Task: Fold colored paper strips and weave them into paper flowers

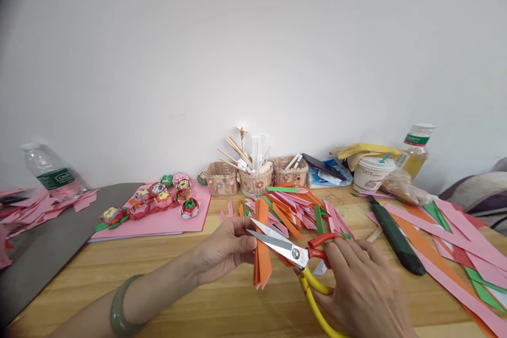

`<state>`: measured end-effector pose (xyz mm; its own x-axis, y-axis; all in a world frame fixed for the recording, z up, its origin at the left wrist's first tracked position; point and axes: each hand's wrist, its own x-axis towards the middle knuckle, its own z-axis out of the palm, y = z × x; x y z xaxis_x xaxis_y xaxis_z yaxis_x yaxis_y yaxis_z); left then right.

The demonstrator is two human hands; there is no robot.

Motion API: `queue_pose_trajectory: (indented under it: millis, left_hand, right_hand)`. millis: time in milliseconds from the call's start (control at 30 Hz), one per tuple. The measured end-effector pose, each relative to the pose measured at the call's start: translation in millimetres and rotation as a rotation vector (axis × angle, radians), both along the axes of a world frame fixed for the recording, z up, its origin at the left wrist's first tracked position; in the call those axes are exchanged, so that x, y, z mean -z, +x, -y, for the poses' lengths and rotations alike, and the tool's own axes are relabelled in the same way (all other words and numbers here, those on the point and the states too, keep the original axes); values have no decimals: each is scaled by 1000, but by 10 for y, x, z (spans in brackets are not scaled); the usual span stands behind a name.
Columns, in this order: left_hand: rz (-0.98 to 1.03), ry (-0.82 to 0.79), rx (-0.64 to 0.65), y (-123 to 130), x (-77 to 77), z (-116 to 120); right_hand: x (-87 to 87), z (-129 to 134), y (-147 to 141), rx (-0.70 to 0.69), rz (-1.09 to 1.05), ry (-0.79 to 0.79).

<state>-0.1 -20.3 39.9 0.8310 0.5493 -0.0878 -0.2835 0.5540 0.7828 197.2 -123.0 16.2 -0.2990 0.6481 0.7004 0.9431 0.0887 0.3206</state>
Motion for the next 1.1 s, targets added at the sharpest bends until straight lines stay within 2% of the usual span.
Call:
queue_pose_trajectory:
  millis: [167, 267, 400, 667, 900, 1033, 1100]
  left_hand:
    - [-1, -5, -7, -7, -7, 1]
    - [-31, 1, -6, -11, -21, -4]
    - [-31, 8, 3, -4, -25, -8]
    - [-44, 1, 15, -1, -26, 1]
    - [-82, 3, -10, -3, -31, 5]
    - [-91, 16, -6, 3, -14, -7]
    - [-86, 25, -1, 0, -16, -13]
  right_hand:
    - [-31, 14, -62, 72, -86, -80]
    - [-53, 28, -88, 58, -113, -139]
    - [-66, 27, -104, 61, -128, -144]
    - [20, 8, -109, 48, -170, -173]
    - [100, -16, -54, 6, -129, -105]
    - [150, 2, -30, -80, -135, -61]
    - [146, 28, 25, -54, -176, -80]
